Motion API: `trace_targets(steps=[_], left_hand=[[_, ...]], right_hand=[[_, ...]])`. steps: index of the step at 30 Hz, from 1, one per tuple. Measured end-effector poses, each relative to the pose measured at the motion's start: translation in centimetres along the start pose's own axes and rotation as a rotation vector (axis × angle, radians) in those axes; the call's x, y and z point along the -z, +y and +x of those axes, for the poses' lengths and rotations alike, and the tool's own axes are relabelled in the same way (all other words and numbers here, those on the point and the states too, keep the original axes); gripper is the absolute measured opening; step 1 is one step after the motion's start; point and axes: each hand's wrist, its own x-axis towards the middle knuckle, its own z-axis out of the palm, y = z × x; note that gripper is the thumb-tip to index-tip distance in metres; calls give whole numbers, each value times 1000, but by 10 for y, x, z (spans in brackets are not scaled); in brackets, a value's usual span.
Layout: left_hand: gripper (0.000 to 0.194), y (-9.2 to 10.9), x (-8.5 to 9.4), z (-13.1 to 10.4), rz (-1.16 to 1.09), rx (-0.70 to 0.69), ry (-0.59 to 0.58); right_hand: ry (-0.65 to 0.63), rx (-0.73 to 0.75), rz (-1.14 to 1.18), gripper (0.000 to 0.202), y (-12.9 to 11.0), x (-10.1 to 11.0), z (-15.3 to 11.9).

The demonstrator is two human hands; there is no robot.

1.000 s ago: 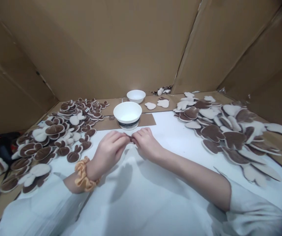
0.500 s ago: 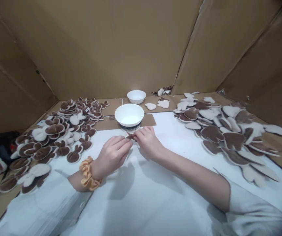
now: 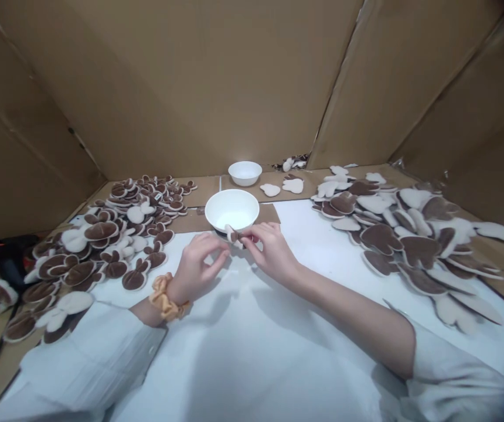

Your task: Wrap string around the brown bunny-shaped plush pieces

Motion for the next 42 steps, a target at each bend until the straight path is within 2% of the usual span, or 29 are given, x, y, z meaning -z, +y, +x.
trace_targets(steps=[2,4,7,12,15,17,19,24,26,28,30,32,35,38,40,42], left_hand=[[7,5,-1,-3,219,-225,41],[12,5,1,-5,443,-446,49],[19,3,7,-4,648,-620,15],[23,11,18,5,693,-612,-45],[22,19,19,10,614,-514,-89],[21,23,17,9,547,-431,-115],[20,26,13,4,505,-396,-125],[15,29,2,-14,515,-422,-55],[15,30,0,-15,511,-418,-35],[17,30,1,-12,500,-421,-26],[17,28,5,-5,463,-347,-35],[16,22,10,2,368,-169,-73],[16,8,18,11,106,102,-164],[19,-4,21,16,-346,325,-289],[17,-9,20,16,-671,449,-401],[10,-10,15,15,-861,521,-461]], right_hand=[[-41,-37,-24,9,-2,-1,-1],[-75,-3,-116,10,-4,-2,-3],[-119,128,-320,15,-7,-4,-6],[-140,380,-571,19,-8,-9,-10],[-137,429,-608,23,-9,-12,-12],[-169,406,-582,23,-8,-10,-11],[-212,323,-506,21,-7,-6,-8],[-249,16,-235,13,-2,3,-1],[-255,7,-244,13,-2,1,-2],[-248,81,-328,16,-4,-3,-5],[-236,213,-429,20,-6,-6,-8],[-232,375,-497,23,-9,-6,-9],[-210,567,-511,24,-8,-1,-9],[-175,608,-461,25,-4,3,-7],[-152,583,-414,25,0,4,-7],[-101,530,-343,22,2,3,-8]])
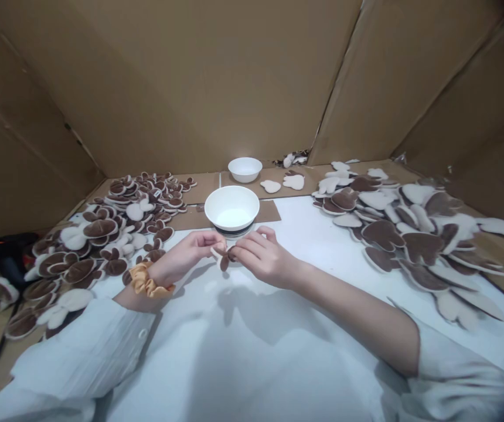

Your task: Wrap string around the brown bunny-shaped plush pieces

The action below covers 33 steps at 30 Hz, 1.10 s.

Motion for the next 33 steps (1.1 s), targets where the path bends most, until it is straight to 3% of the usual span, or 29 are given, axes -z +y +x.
trace_targets(steps=[2,4,8,15,19,25,30,33], left_hand=[[7,-5,-6,1,-57,-20,41],[9,-9,-13,1,-41,-104,153],[11,-11,-24,1,159,-313,322],[9,-17,-33,13,-49,-319,201],[10,-12,-37,16,61,-258,215],[12,-8,-35,9,710,-366,407],[16,-9,-32,8,1475,-761,422],[16,-4,-34,9,1737,-887,394]], right_hand=[[80,-105,74,18,-1,-1,0],[151,-234,150,16,-3,0,2],[207,-407,276,10,-7,4,6],[162,-517,301,7,-7,13,5],[123,-584,289,8,-3,15,3],[46,-660,295,9,0,13,2],[-38,-699,261,11,-1,16,5],[-110,-752,266,14,-1,20,8]])
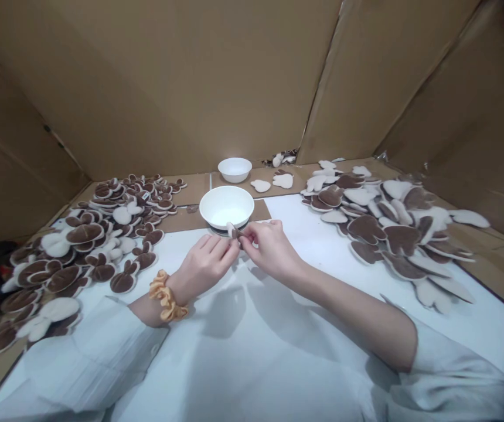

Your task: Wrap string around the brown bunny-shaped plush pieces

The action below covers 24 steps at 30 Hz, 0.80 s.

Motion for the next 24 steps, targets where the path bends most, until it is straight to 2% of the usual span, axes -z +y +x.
trace_targets(steps=[4,8,11,14,16,19,21,24], left_hand=[[13,-2,9,10,46,-106,-34],[12,-3,18,21,15,-164,-53],[15,-4,22,27,-62,-228,-86],[19,-10,21,31,-282,-111,-208],[19,-18,17,34,-512,3,-300],[16,-30,11,36,-873,98,-392],[16,-35,8,37,-997,147,-401],[16,-38,6,36,-1004,165,-363]], right_hand=[[-84,10,-133,14,-4,8,-1],[-153,114,-355,16,-9,15,-5],[-202,187,-424,16,-7,17,-8],[-221,285,-345,17,2,18,-11],[-214,388,-261,18,9,19,-13],[-153,555,-214,17,16,21,-15],[-110,621,-211,18,17,22,-15],[-81,654,-195,19,19,20,-14]])
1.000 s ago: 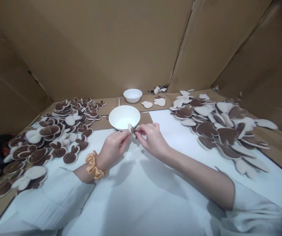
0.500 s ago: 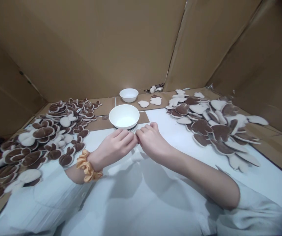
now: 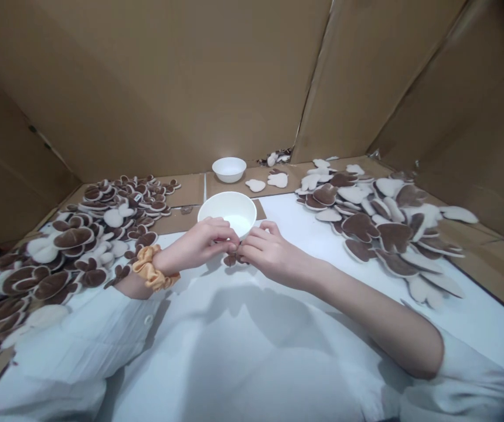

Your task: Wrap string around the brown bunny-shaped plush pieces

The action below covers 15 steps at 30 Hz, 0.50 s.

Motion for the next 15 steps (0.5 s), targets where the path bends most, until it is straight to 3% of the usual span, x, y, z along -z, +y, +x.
trace_targets(steps=[7,12,15], left_hand=[[15,3,16,2,246,-89,-107],[19,16,26,6,506,-162,-233],[20,23,27,4,696,-177,-243]], right_hand=[[-43,-1,26,18,7,1,2],[-65,78,-216,26,7,10,5],[-38,97,-356,27,4,15,6]])
